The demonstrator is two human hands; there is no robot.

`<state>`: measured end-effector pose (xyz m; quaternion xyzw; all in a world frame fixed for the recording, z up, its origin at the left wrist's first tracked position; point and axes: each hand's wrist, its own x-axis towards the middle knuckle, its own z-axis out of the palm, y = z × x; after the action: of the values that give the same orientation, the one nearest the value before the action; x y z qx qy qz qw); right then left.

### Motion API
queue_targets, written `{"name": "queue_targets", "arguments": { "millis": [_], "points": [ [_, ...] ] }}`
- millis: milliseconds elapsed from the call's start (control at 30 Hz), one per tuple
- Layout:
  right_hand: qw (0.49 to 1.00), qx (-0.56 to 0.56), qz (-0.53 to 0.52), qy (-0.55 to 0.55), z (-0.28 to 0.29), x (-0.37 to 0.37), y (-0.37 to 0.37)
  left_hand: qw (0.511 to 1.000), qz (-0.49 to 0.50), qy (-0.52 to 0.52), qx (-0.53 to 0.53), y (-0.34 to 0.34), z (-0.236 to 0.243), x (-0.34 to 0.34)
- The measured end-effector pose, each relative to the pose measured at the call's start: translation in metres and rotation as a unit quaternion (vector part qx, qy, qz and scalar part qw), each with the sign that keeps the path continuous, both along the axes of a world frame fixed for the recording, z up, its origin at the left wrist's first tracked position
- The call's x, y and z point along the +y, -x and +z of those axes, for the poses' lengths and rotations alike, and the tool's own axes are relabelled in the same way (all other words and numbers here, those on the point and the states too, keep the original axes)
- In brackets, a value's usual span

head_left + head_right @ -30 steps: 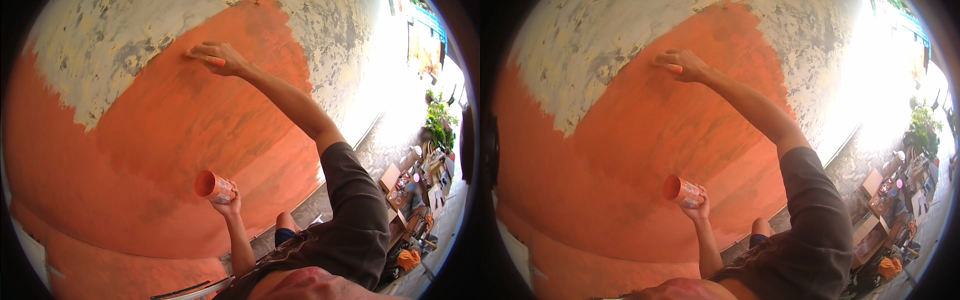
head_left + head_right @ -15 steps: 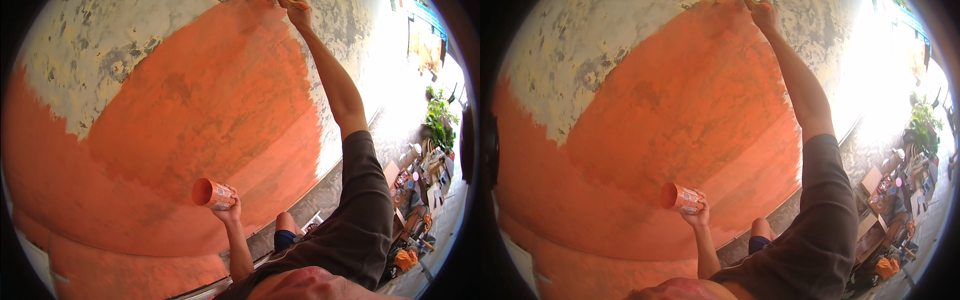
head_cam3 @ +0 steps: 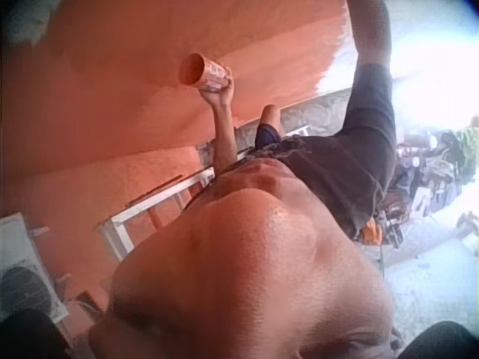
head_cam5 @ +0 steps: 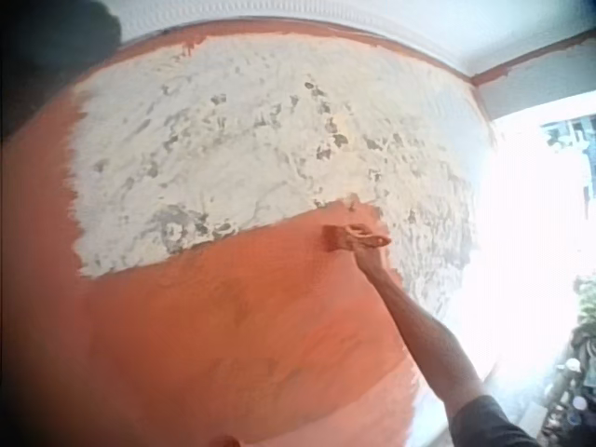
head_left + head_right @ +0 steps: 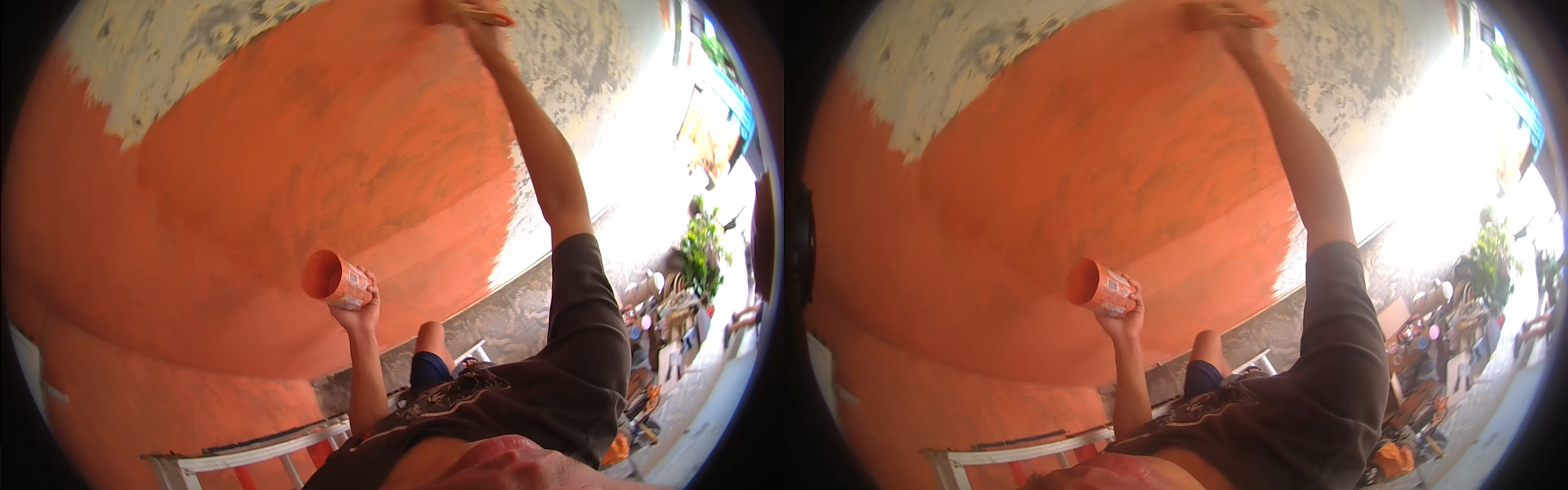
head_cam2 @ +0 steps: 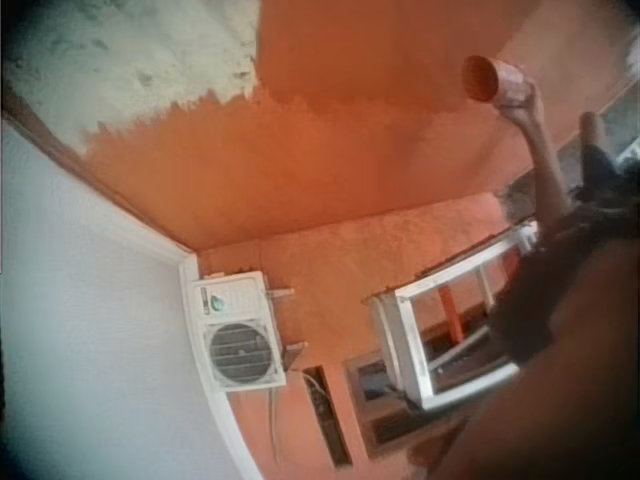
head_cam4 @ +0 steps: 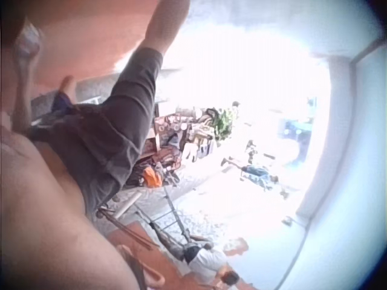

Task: The person paints a ceiling with orange paint using a brush and a small container. They repeatedly dip the brush into the container and apply paint in broad strokes, gradually covering more of the ceiling surface.

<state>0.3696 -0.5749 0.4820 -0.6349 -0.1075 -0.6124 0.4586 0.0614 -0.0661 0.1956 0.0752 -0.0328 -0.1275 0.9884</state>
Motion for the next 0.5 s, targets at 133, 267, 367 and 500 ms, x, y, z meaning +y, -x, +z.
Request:
{"name": "queue_targets", "arguments": {
  "millis": [133,267,367,500],
  "points": [
    [0.974,-0.018,0.014,-0.224,-0.050,0.063,0.041,0.998,0.051,0.012,-0.020,0.024,-0.011,0.040],
    [0.909,0.138,0.241,-0.312,-0.140,0.093,0.120,0.998,0.067,0.012,0.009,0.026,-0.015,0.034],
    [0.856,0.223,0.306,-0.352,-0.229,0.129,0.182,0.998,0.035,-0.003,-0.045,0.018,-0.024,0.038],
    [0.777,0.309,0.330,-0.437,-0.324,0.186,0.265,0.998,-0.026,0.000,-0.062,0.011,-0.037,0.038]
  ]
}}
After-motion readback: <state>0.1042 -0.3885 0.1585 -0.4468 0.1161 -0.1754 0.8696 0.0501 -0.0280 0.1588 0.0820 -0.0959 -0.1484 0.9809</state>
